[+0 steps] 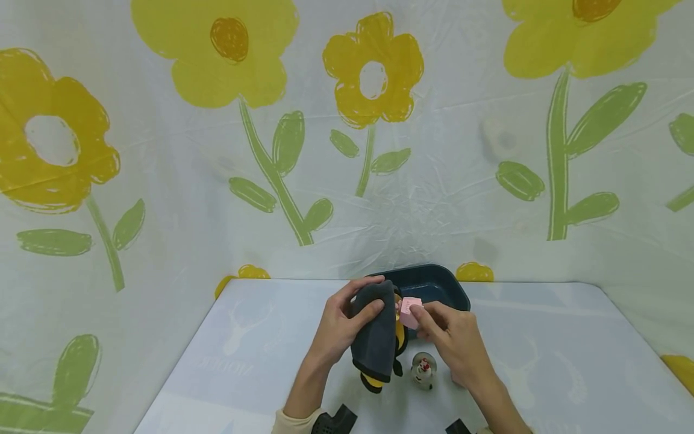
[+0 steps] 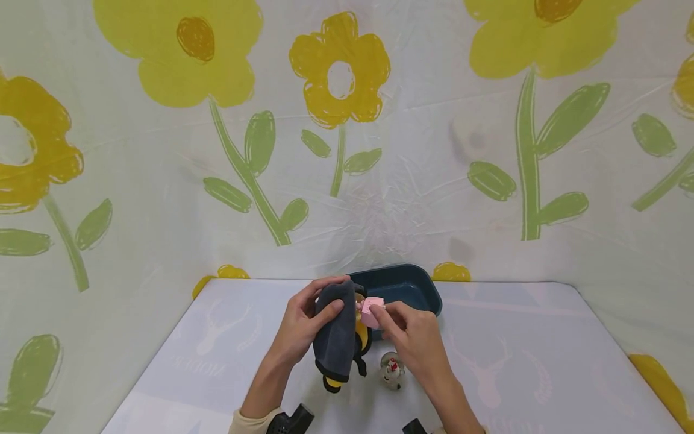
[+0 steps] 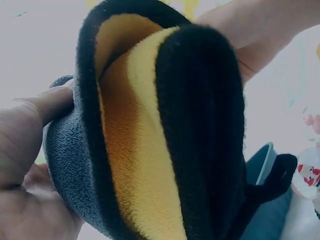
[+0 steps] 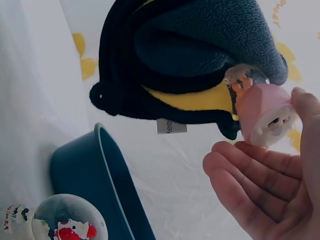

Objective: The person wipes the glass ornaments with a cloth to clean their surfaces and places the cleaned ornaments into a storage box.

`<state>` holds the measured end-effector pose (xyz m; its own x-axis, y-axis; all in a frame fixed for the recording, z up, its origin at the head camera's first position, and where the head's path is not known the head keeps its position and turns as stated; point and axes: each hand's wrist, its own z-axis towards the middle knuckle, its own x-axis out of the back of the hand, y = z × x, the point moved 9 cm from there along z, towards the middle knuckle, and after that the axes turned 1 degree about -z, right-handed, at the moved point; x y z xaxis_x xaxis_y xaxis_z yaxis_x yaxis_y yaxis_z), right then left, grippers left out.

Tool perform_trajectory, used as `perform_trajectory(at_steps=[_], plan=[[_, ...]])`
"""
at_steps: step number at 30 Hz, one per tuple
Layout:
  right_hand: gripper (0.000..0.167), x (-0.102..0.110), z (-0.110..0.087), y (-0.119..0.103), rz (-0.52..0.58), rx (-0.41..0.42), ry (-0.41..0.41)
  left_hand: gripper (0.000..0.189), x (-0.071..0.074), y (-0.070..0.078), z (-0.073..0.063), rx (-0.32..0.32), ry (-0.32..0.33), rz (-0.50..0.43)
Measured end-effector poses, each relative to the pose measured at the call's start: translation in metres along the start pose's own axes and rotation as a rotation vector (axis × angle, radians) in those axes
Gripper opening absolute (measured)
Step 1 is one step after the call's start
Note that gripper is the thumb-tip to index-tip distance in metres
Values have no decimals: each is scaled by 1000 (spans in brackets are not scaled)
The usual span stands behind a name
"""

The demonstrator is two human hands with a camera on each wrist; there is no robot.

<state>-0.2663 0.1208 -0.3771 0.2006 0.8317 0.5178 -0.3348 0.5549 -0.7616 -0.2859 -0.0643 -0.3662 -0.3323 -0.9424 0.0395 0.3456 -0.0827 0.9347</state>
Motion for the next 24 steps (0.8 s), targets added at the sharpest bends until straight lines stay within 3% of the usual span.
perform_trajectory(at_steps=[9,18,24], plan=[[23,-3,-1,-3,57,79,-33,39,3,-1,0,-4,13,-4],[54,4,-3,-24,44,357,-4,39,6,-1,0,8,19,-38],[65,5,-6,-33,59,459,-16,38,6,-2,0,18,15,-54]])
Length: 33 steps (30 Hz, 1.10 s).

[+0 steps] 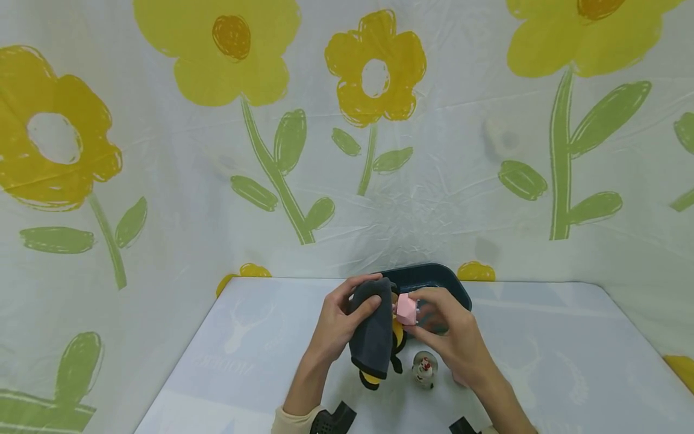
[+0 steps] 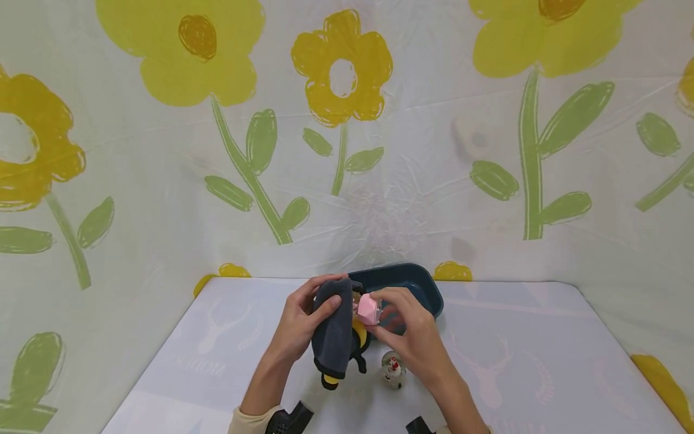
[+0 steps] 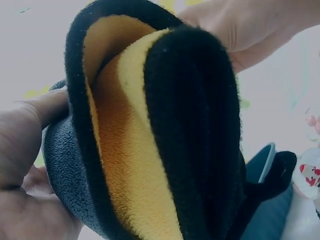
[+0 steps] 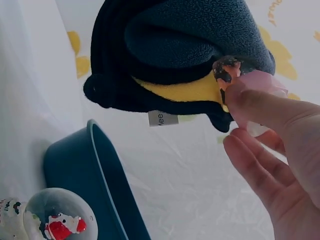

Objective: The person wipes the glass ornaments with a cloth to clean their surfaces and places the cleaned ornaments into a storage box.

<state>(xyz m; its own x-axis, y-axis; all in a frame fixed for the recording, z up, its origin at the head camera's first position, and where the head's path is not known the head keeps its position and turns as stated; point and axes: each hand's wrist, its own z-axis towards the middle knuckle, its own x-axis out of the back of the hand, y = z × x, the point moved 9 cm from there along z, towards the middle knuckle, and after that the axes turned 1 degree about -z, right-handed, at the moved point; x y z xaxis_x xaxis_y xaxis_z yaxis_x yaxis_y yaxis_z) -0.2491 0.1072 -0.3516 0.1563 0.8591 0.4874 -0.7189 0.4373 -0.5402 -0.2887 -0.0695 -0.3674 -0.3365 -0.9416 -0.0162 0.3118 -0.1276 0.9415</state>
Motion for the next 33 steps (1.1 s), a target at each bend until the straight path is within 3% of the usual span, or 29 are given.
perform_trajectory(at_steps=[10,28,33], plan=[[66,-1,0,-7,-3,69,10,36,0,-3,1,20,4,-2],[68,0,1,-5,-45,12,-5,36,1,-3,0,19,5,10],[54,3,-1,0,-129,-28,47,37,0,-3,-1,27,5,22]])
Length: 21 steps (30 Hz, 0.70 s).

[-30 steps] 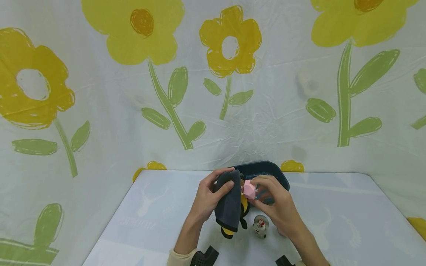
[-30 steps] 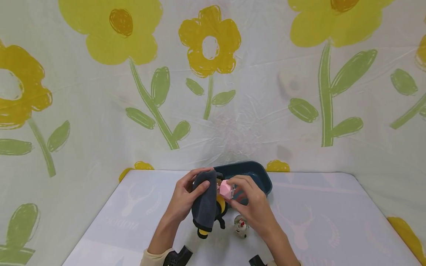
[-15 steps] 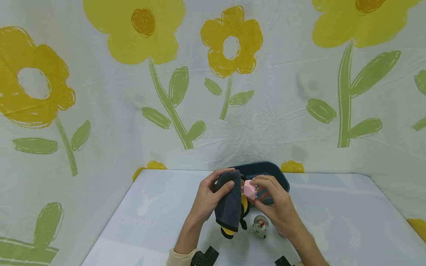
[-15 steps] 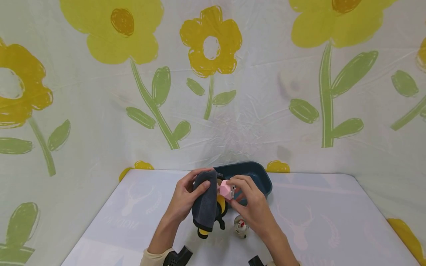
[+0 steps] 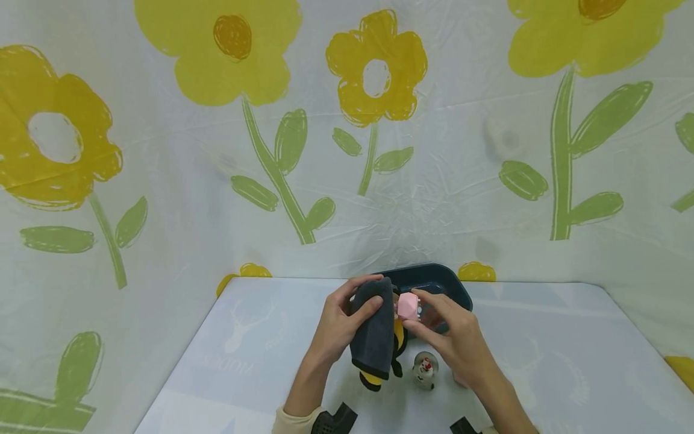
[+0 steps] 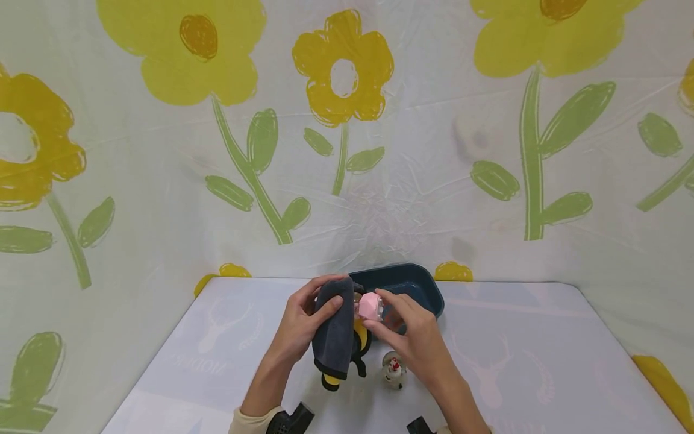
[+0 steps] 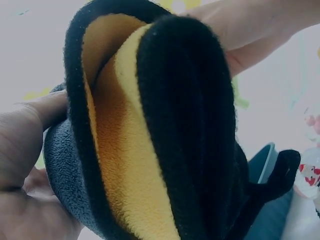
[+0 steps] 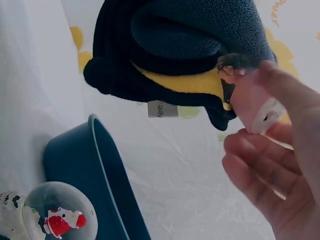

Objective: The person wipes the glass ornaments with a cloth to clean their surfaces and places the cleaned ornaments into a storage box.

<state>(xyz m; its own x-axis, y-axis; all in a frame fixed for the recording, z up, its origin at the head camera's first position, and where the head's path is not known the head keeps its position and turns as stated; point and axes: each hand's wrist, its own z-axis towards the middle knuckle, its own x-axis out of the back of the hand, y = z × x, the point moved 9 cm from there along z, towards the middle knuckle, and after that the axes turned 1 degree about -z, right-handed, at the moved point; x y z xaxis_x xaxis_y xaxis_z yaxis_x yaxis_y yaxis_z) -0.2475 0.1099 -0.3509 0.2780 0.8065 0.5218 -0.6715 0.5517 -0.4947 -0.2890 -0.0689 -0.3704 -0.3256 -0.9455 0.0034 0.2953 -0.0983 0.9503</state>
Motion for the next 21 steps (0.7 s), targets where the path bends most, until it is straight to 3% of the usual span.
perform_trajectory(at_steps=[7,11,21], plan=[[12,2,-5,15,-63,-212,43,38,-7,1,-1,14,-19,34],[16,1,-7,20,-63,-299,32,38,-9,0,-1,19,-26,53],[21,-5,-6,23,-41,-381,-15,38,-7,4,-2,-5,-16,73]])
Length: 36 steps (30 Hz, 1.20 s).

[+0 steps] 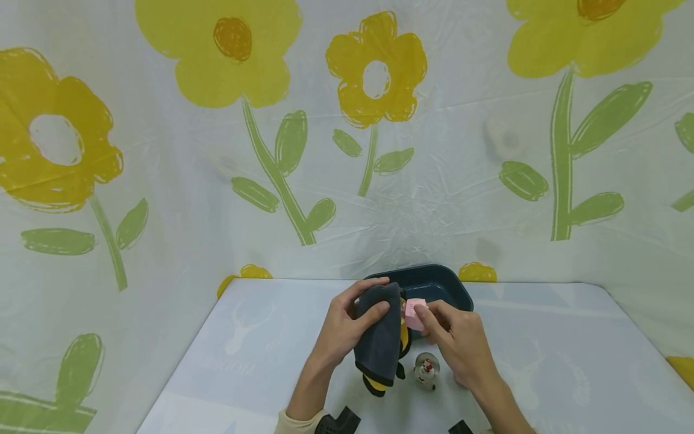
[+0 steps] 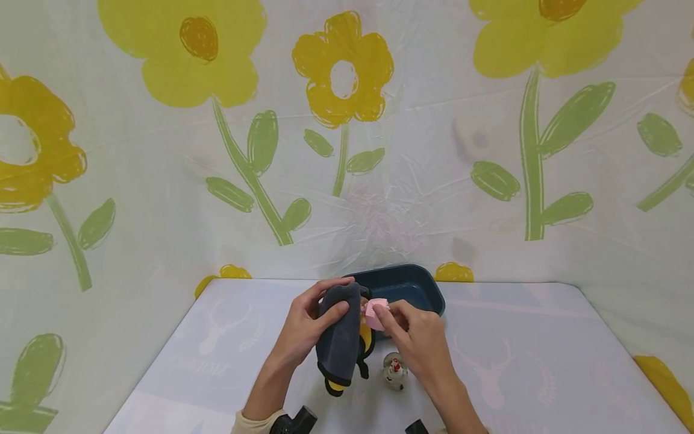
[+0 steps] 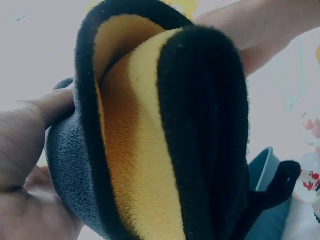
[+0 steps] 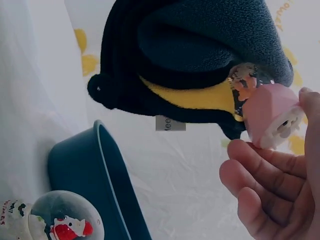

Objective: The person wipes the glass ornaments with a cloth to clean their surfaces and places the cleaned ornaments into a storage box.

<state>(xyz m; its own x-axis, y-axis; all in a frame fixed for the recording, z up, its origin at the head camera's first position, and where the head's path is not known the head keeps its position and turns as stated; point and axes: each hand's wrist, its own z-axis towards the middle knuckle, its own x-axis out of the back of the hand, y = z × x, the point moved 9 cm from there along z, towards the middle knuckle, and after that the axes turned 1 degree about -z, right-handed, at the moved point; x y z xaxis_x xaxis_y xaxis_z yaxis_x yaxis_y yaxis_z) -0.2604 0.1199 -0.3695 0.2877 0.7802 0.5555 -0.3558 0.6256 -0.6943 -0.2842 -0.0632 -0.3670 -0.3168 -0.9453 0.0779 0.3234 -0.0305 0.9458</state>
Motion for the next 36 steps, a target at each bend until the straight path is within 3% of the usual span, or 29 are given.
perform_trajectory(at_steps=[5,8,12,18,36], plan=[[22,-4,0,1,24,13,-61,38,3,0,-1,-7,6,6],[28,-6,0,-4,56,95,-104,39,6,-1,-2,-10,16,-1],[49,-9,0,-13,129,231,-148,38,10,-2,-3,-3,29,-31],[64,-7,-3,-21,127,361,-112,38,10,-3,-3,-2,21,-59],[65,-1,-3,-29,124,397,15,37,11,-2,1,-8,20,-81]])
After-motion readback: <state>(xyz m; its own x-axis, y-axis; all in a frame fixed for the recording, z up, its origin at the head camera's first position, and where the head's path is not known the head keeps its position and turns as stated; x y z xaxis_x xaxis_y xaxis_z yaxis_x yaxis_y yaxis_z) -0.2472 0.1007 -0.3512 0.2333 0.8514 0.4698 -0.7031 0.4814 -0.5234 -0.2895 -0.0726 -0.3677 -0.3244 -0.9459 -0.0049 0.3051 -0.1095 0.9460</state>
